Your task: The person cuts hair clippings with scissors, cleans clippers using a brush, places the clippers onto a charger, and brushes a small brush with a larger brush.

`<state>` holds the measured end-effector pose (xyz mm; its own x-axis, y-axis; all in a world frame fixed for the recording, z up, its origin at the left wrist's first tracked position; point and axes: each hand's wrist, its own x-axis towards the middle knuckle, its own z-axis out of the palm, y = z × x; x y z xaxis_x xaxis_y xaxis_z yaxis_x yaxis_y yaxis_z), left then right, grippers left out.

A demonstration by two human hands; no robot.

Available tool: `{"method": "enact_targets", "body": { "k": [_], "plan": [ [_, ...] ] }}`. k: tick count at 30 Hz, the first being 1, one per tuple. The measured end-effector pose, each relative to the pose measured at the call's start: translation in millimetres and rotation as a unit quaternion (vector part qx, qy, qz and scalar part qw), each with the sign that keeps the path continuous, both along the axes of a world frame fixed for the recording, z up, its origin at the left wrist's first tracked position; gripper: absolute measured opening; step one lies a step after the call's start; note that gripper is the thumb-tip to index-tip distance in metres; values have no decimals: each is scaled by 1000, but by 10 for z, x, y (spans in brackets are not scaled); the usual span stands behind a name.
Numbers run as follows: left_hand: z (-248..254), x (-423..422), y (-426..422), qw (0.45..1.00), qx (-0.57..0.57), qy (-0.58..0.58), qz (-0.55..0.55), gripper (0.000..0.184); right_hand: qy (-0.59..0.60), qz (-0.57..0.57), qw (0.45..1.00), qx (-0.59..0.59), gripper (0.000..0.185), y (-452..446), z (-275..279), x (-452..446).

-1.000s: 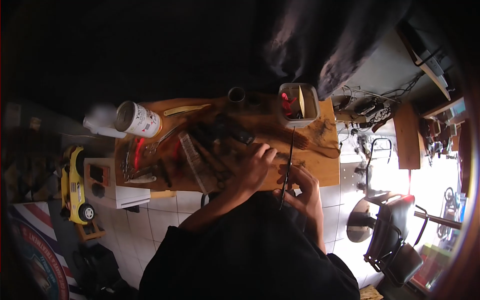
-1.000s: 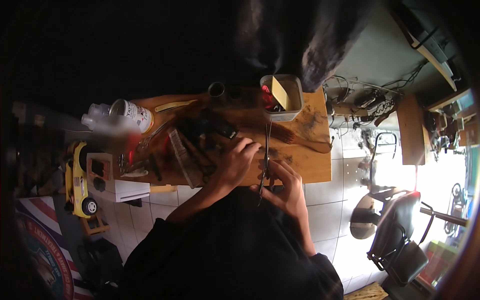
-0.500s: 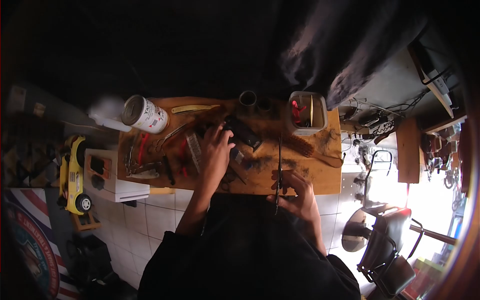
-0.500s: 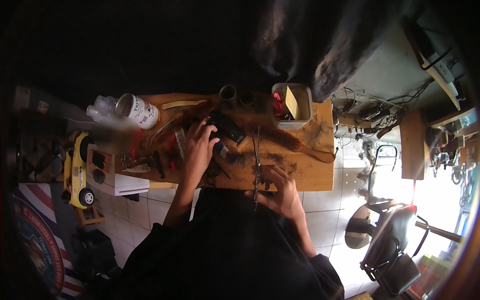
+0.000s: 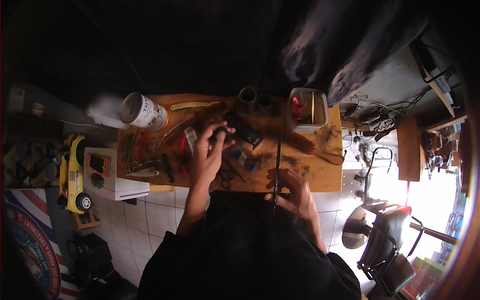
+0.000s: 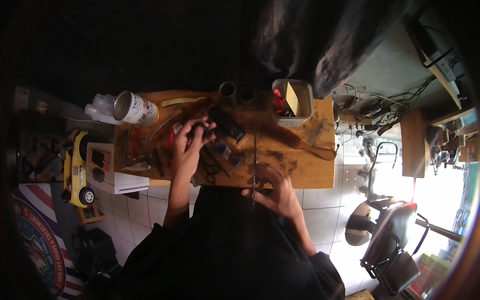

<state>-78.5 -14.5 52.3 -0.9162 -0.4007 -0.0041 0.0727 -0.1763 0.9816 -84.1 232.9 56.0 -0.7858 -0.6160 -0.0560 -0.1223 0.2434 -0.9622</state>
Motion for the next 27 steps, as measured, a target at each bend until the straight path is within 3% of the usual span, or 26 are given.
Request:
{"method": "enact_targets", "body": {
  "k": [4, 8, 11, 14, 15, 18, 19, 22, 23, 27],
  "plan": [
    [37, 11, 168, 988, 120, -30, -94, 16, -68, 36, 997, -6, 56, -28, 2, 98],
    [29, -1, 281, 984, 69, -79, -142, 33, -76, 45, 996, 1, 58, -80, 75, 154],
    [68, 40, 315, 969, 204, -50, -132, 39, -49, 44, 998, -9, 62, -54, 19, 163],
    [113, 129, 310, 981, 85, -93, -144, 41, -47, 44, 998, -8, 63, -52, 27, 142],
    [102, 126, 309, 988, 1, -34, -151, 38, -48, 42, 998, -12, 63, -54, 37, 137],
    [226, 135, 343, 991, 46, -46, -116, 31, -17, 54, 998, 10, 62, -66, 56, 117],
    [235, 130, 375, 994, 60, -44, -77, 19, -16, 57, 998, 0, 61, -81, 63, 121],
    [116, 182, 320, 994, -85, -49, -49, 15, -18, 68, 997, -16, 60, -131, 91, 134],
    [93, 191, 351, 998, -7, -31, -60, 17, -22, 75, 997, -12, 59, -141, 100, 132],
    [109, 243, 462, 996, 9, -27, -86, 16, -22, 81, 996, -30, 57, -147, 56, 125]
  ]
}}
